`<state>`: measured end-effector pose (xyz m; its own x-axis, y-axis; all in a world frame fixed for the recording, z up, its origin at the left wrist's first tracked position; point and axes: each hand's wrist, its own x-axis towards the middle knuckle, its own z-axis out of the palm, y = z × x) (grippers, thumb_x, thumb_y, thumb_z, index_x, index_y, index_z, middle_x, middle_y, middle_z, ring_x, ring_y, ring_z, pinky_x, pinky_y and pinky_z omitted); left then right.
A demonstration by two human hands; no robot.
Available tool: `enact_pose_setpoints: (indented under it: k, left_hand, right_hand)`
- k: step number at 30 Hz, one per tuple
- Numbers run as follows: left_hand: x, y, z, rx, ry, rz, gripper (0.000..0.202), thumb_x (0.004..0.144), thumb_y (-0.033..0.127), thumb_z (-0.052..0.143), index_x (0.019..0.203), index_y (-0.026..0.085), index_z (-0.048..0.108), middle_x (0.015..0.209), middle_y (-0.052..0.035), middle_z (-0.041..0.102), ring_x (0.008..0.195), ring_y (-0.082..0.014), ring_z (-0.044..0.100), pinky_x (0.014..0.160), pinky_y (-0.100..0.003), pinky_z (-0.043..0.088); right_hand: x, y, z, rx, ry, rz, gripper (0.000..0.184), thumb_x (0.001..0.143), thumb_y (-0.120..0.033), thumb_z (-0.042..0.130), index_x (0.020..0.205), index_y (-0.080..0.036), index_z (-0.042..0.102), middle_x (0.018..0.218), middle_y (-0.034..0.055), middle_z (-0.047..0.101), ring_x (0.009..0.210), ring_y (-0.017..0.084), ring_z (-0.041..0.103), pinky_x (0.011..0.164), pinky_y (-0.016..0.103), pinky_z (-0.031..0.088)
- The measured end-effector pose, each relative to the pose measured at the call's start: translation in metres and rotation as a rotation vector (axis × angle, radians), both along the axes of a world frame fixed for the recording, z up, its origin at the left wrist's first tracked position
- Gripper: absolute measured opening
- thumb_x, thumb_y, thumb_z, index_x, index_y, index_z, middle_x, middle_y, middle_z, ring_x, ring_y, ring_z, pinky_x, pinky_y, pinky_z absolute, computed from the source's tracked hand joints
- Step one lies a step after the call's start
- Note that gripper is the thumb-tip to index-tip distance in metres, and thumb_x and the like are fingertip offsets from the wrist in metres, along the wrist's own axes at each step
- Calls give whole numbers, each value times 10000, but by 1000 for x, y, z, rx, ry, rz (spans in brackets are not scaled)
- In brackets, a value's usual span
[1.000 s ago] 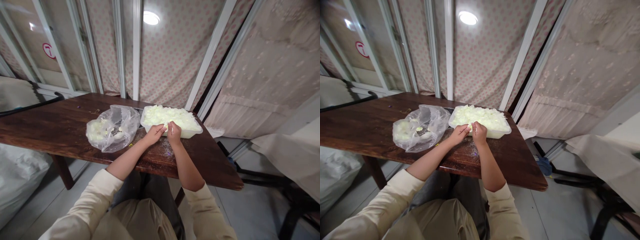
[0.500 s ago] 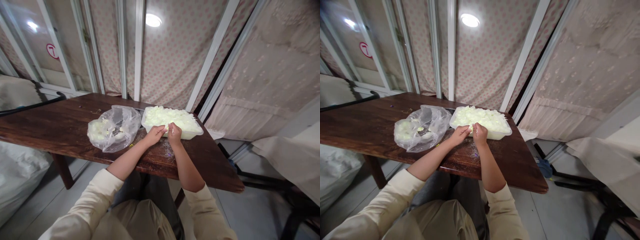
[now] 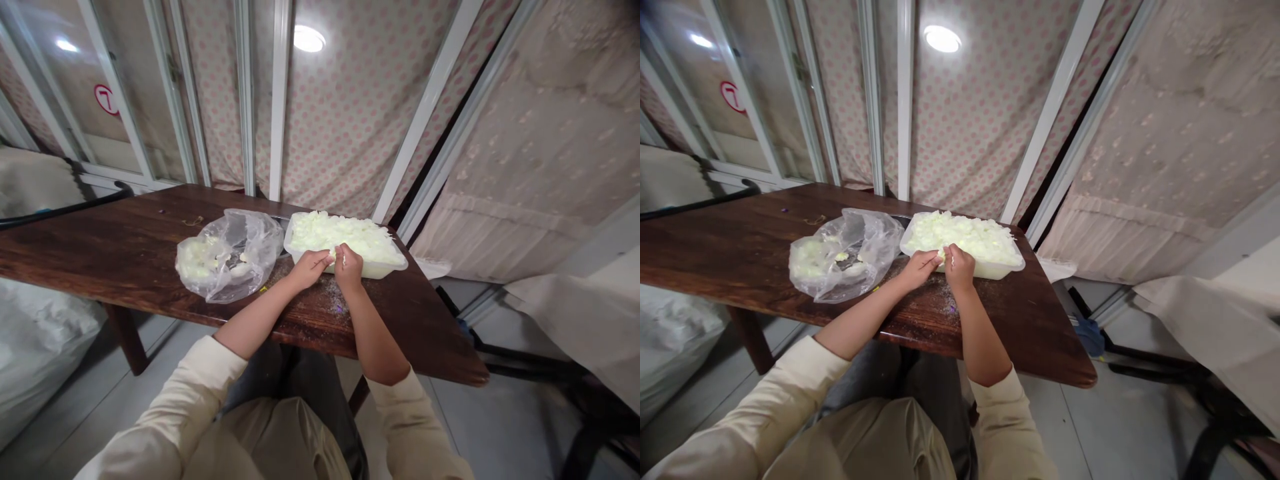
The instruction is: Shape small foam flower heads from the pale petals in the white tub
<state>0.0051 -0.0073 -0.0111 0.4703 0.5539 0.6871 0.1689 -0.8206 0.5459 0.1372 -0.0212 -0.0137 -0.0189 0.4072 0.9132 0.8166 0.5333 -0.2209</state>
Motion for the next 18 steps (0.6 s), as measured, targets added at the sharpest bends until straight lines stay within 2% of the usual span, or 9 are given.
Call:
enact_pose_setpoints:
  k: [5, 13, 18]
  left_hand:
    - [1, 7, -3, -69, -18, 81, 406, 866, 444, 295, 603, 155, 407, 535, 34, 371, 539, -87, 349, 539, -218, 292]
    - [0, -1, 1, -65, -1, -16, 432, 849, 482, 313, 567, 159, 360, 516, 39, 347, 515, -77, 335, 529, -212, 290]
    - [1, 4, -1, -89, -7, 22, 423, 857, 474, 303, 589, 157, 379, 517, 38, 360, 517, -79, 340, 531, -215, 288]
  right_hand:
    - [-5, -4, 1, -17, -47, 0, 327, 886, -322, 326, 585, -202, 369, 476, -36, 336, 457, 97, 309, 498, 240, 239]
    - [-2, 0, 0, -48, 53, 13, 328, 891, -327, 303, 592, -204, 358, 469, -50, 297, 435, 90, 283, 480, 233, 234]
    - [-4, -4, 1, -36, 15, 13, 314, 884, -305, 326, 591, -201, 368, 470, -45, 317, 441, 91, 306, 488, 237, 237]
